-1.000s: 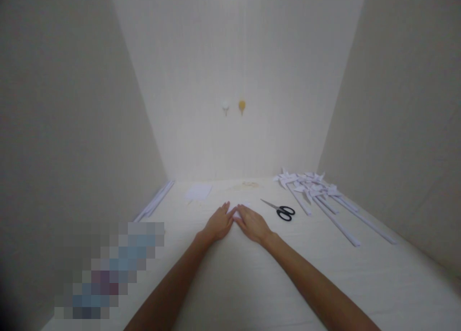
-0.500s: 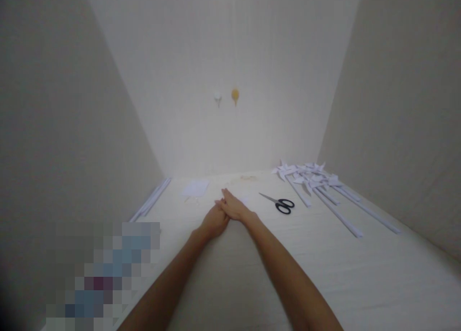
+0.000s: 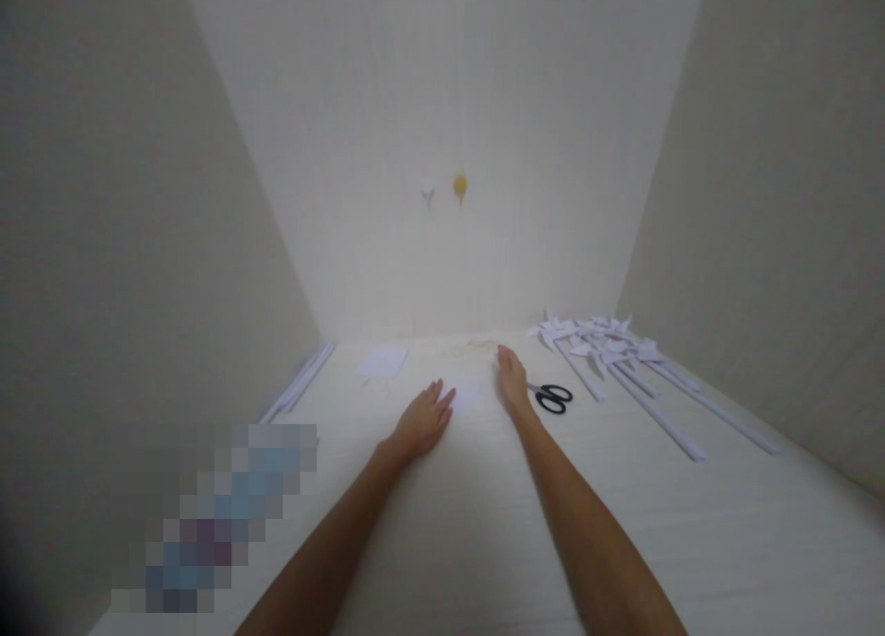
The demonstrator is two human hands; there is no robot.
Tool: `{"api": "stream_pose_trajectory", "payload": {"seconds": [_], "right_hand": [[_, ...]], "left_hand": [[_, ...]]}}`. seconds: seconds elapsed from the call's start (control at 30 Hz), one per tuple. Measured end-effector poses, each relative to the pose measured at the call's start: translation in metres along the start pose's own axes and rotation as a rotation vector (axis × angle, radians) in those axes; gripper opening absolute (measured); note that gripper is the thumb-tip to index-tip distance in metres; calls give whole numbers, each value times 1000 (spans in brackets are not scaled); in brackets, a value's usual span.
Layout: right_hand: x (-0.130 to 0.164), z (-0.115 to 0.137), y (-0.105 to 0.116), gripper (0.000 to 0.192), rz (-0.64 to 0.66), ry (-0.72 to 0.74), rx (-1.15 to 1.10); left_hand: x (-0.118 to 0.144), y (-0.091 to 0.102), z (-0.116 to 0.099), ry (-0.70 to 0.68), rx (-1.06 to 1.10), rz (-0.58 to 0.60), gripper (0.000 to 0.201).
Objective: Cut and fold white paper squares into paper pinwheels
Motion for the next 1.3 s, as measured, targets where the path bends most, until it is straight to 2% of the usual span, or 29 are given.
{"api": "stream_pose_trajectory", "payload": {"seconds": [0.07,0.13,0.3,0.43,0.53,0.7,0.97,1.23,1.3], "right_hand": [[3,3,5,67,-27,-2,39],[9,14,3,62,4,54,78],[33,57,-24,49,256,344,172],[49,70,-46,45,414,483,249],[51,68,-51,47,447,482,314],[47,57,-47,53,468,433,396],[38,48,-41,60,441,358,449],[67,70,-35,54,516,535,315],[70,70,-33,56,519,516,342]], "left_hand": [[0,0,0,-2,-5,-4,47],[0,-1,0,-7,-11,-13,47],[-1,-1,1,-1,-17,-28,47],[-3,-2,2,7,-17,-29,46],[-3,-2,2,5,-11,-23,47],[-3,-1,2,9,15,-11,47],[-2,-2,3,-6,16,-8,48],[-3,-4,3,-32,-17,-3,48],[-3,-4,3,-34,-23,10,48]]}}
Point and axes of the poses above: each hand's wrist, its own x-axis away from the middle knuckle, its own y-axis out of the back of the hand, z = x × y, the point moved 6 cm from there along -x, towards the middle knuckle
